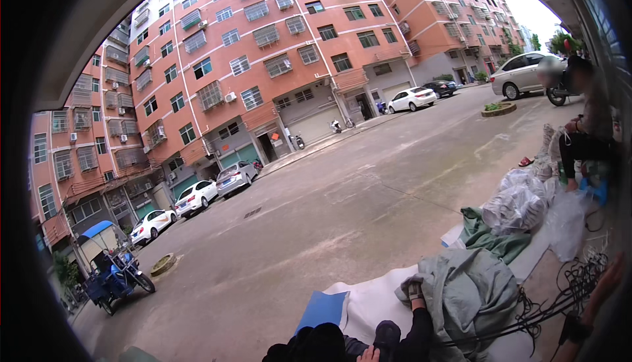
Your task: The recorder is sitting on the floor outdoors and lacing a black shoe.
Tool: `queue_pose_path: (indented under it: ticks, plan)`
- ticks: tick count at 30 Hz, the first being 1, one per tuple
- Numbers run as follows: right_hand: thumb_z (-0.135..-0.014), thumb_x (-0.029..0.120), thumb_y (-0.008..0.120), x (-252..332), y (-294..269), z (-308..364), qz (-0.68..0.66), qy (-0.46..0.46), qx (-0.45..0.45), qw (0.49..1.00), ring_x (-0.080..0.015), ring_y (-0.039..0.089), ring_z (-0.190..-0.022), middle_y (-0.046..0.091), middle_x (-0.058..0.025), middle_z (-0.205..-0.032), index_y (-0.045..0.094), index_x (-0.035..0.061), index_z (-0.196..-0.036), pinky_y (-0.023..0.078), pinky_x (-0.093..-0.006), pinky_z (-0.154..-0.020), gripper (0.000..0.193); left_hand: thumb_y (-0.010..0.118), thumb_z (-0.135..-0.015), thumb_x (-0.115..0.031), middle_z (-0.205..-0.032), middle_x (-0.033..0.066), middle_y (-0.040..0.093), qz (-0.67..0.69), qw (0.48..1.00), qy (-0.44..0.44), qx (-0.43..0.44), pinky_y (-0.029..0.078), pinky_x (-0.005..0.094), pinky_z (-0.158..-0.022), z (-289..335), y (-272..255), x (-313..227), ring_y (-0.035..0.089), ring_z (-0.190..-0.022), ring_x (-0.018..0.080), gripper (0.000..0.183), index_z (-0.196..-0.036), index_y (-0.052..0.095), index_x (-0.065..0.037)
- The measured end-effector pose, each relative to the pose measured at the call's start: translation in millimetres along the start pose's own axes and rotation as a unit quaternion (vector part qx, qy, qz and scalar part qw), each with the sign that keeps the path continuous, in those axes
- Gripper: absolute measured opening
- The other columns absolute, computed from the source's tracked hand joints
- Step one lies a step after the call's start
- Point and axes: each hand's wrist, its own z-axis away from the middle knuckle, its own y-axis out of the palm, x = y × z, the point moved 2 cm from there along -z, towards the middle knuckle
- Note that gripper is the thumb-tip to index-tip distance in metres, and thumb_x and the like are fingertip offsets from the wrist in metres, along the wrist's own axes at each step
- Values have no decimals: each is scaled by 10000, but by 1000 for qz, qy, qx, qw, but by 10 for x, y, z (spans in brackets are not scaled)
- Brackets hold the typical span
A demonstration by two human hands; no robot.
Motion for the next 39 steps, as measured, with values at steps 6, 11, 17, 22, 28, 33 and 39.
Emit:
queue_pose_path:
  ticks: [6,11,17,22,28,33,39]
  plan:
    - [-994,184,431,-13,126,484,-44,5,132,990,-116,399,-661,425,-8,-711,493,12,-871,353,-281,-589,220,738,-658,-407,-1405,352,280,122,990,-41,60,360,481,-1034,-133,-202,20,342,-1256,506,1013,-1386,247,96]
    - [-977,184,454,608,234,1018,-120,124,272,947,-90,449,-552,508,-13,-637,510,22,-795,374,-235,-549,250,520,-800,-133,-956,219,640,57,977,-13,-203,484,439,-840,-628,-285,468,607,-921,377,288,-1040,616,-5]
    - [-905,205,621,1092,434,2041,-234,278,522,772,-16,369,-599,414,79,-687,571,39,-952,330,-180,-532,179,553,-803,-176,-872,226,623,115,970,-71,-203,469,466,-811,-747,90,597,595,-862,403,208,-892,633,-6]
    - [-805,77,591,1344,602,3258,-121,116,742,649,-225,634,-789,655,-122,-865,596,-7,-973,487,-312,-742,188,569,-776,-87,-856,218,596,214,942,-105,-237,449,450,-758,-655,-18,567,580,-816,377,153,-883,581,22]
    - [-871,192,554,1160,678,4443,-56,-82,832,545,-376,624,-812,639,-200,-820,621,-6,-892,494,-437,-728,210,622,-780,-128,-908,215,603,226,943,-120,-211,460,431,-804,-552,80,715,581,-886,377,242,-959,586,31]
    - [-856,207,541,1013,725,4789,-18,-67,852,519,-406,618,-797,636,-226,-809,649,8,-849,489,-467,-738,227,644,-806,-173,-906,168,627,279,927,-147,-202,488,370,-796,-442,155,806,623,-863,308,235,-958,614,3]
    - [-804,144,632,1199,927,5105,3,-94,823,561,-377,622,-813,628,-166,-891,610,25,-922,492,-458,-740,169,628,-821,-131,-947,156,655,312,921,-167,-162,504,349,-796,-469,24,785,649,-869,275,228,-1008,609,-2]
